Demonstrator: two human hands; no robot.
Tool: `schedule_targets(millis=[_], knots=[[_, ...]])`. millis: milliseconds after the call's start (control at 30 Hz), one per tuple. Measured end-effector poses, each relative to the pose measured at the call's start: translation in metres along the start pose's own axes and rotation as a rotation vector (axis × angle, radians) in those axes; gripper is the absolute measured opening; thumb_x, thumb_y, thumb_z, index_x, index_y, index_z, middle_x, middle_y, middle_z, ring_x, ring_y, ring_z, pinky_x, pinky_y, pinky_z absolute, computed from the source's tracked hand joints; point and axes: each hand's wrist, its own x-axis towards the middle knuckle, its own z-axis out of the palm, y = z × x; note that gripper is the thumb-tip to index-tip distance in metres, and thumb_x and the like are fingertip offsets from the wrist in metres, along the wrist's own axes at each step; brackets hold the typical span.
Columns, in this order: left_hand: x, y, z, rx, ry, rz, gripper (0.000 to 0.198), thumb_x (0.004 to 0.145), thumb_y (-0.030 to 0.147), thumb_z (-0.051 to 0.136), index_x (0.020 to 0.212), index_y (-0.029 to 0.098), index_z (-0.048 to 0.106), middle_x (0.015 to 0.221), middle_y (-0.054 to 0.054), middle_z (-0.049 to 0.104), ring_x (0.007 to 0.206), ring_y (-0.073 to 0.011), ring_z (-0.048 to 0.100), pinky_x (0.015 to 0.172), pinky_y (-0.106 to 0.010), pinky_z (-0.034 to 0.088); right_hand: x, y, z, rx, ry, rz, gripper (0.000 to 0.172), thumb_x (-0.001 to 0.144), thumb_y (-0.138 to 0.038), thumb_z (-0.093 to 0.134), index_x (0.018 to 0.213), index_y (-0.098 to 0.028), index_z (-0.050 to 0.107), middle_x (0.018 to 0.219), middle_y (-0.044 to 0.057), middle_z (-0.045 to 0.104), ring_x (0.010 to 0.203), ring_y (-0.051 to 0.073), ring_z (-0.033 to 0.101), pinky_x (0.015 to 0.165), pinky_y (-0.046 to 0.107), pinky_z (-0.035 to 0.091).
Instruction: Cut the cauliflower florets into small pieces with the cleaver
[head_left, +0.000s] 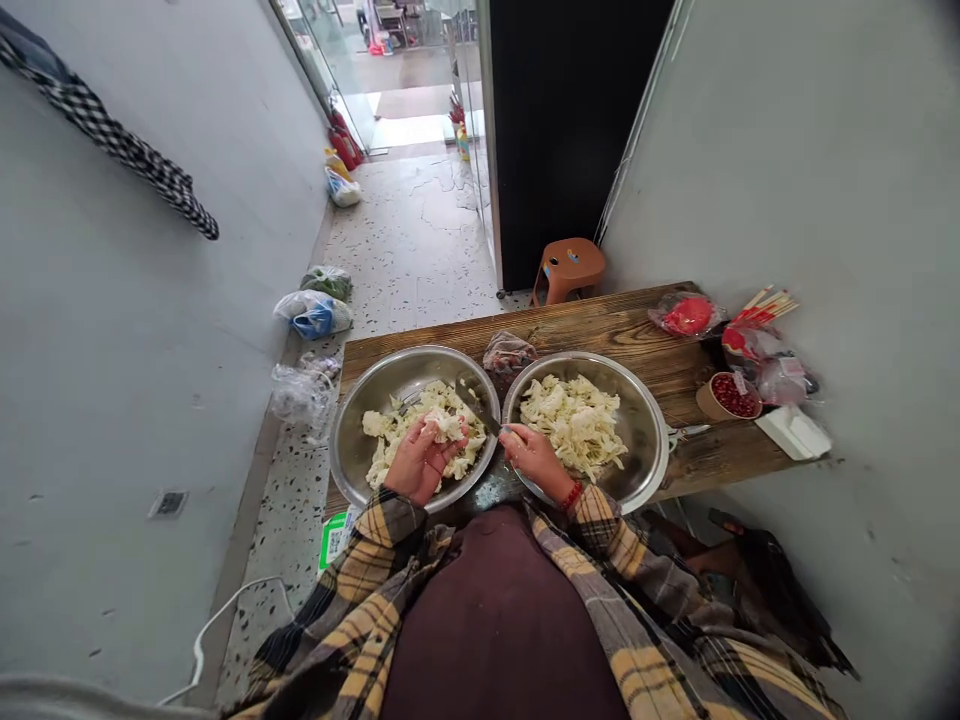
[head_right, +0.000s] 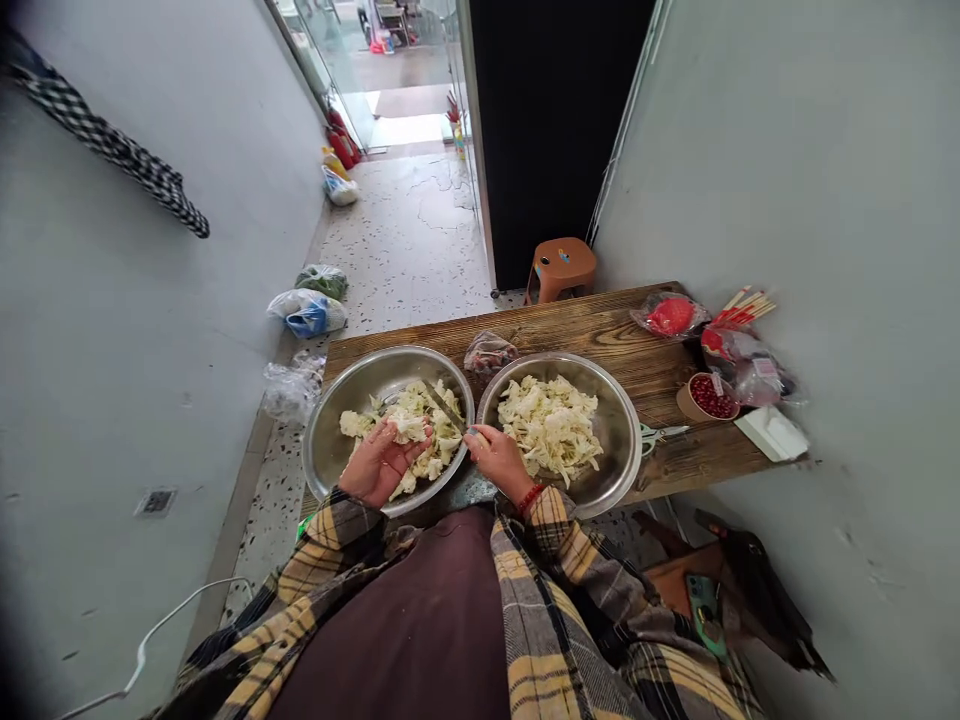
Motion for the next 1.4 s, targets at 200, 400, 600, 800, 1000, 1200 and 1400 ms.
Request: schedule_targets(millis=[200, 400, 600, 800, 1000, 1200, 1400], knots=[[0.013, -0.018, 0.034, 0.056, -0.089, -0.003, 0.042, 0.066, 0.022, 0.077, 0.104, 0.017, 0.058, 0.1, -0.006, 0.068, 0.092, -0.0192, 0.066, 0.088, -0.036, 0.052, -0.044, -0.035, -0.067, 0.49, 0.198, -0.083, 0.041, 0.089, -0.043, 0.048, 0.122, -0.02, 0.053, 0.077, 0.001, 0.063, 0.064, 0.013, 0.056, 0.062, 0.025, 0.048], [0.015, -0.025, 0.063, 0.152, -0.177, 0.094, 0.048, 0.066, 0.022, 0.078, 0.11, 0.017, 0.06, 0.109, -0.007, 0.067, 0.095, -0.0174, 0.063, 0.089, -0.032, 0.047, -0.065, -0.03, -0.09, 0.416, 0.283, 0.013, 0.031, 0.083, -0.049, 0.055, 0.079, -0.019, 0.058, 0.064, 0.001, 0.06, 0.054, 0.013, 0.054, 0.051, 0.025, 0.044], [0.014, -0.028, 0.078, 0.193, -0.219, 0.147, 0.046, 0.067, 0.026, 0.077, 0.109, 0.016, 0.06, 0.108, -0.008, 0.066, 0.094, -0.0178, 0.062, 0.086, -0.03, 0.047, -0.07, -0.029, -0.089, 0.114, 0.228, -0.099, 0.038, 0.089, -0.045, 0.049, 0.062, -0.019, 0.056, 0.05, -0.001, 0.053, 0.047, 0.012, 0.05, 0.05, 0.024, 0.04], [0.016, -0.029, 0.08, 0.307, -0.221, 0.192, 0.044, 0.07, 0.032, 0.074, 0.109, 0.016, 0.06, 0.102, -0.007, 0.067, 0.09, -0.0174, 0.062, 0.083, -0.031, 0.048, -0.071, -0.04, -0.092, -0.01, 0.16, -0.221, 0.037, 0.093, -0.04, 0.042, 0.07, -0.019, 0.062, 0.05, -0.001, 0.054, 0.049, 0.013, 0.05, 0.05, 0.023, 0.038], [0.02, -0.032, 0.078, 0.422, -0.222, 0.23, 0.042, 0.072, 0.034, 0.071, 0.109, 0.015, 0.061, 0.101, -0.008, 0.066, 0.087, -0.0183, 0.061, 0.079, -0.031, 0.048, -0.066, -0.041, -0.096, -0.054, 0.153, -0.259, 0.037, 0.093, -0.039, 0.042, 0.069, -0.019, 0.061, 0.053, 0.0, 0.056, 0.049, 0.013, 0.049, 0.05, 0.024, 0.037], [0.023, -0.031, 0.079, 0.462, -0.235, 0.265, 0.042, 0.073, 0.033, 0.071, 0.11, 0.015, 0.06, 0.098, -0.007, 0.067, 0.088, -0.0191, 0.061, 0.082, -0.032, 0.048, -0.065, -0.039, -0.101, -0.073, 0.107, -0.293, 0.034, 0.094, -0.036, 0.041, 0.072, -0.018, 0.061, 0.057, 0.0, 0.058, 0.05, 0.012, 0.049, 0.052, 0.023, 0.037], [0.024, -0.029, 0.08, 0.472, -0.213, 0.27, 0.043, 0.073, 0.033, 0.07, 0.112, 0.016, 0.059, 0.104, -0.008, 0.067, 0.089, -0.0187, 0.061, 0.084, -0.033, 0.047, -0.063, -0.039, -0.103, -0.119, 0.116, -0.313, 0.032, 0.094, -0.036, 0.04, 0.079, -0.018, 0.062, 0.061, 0.002, 0.059, 0.055, 0.015, 0.052, 0.056, 0.025, 0.04]])
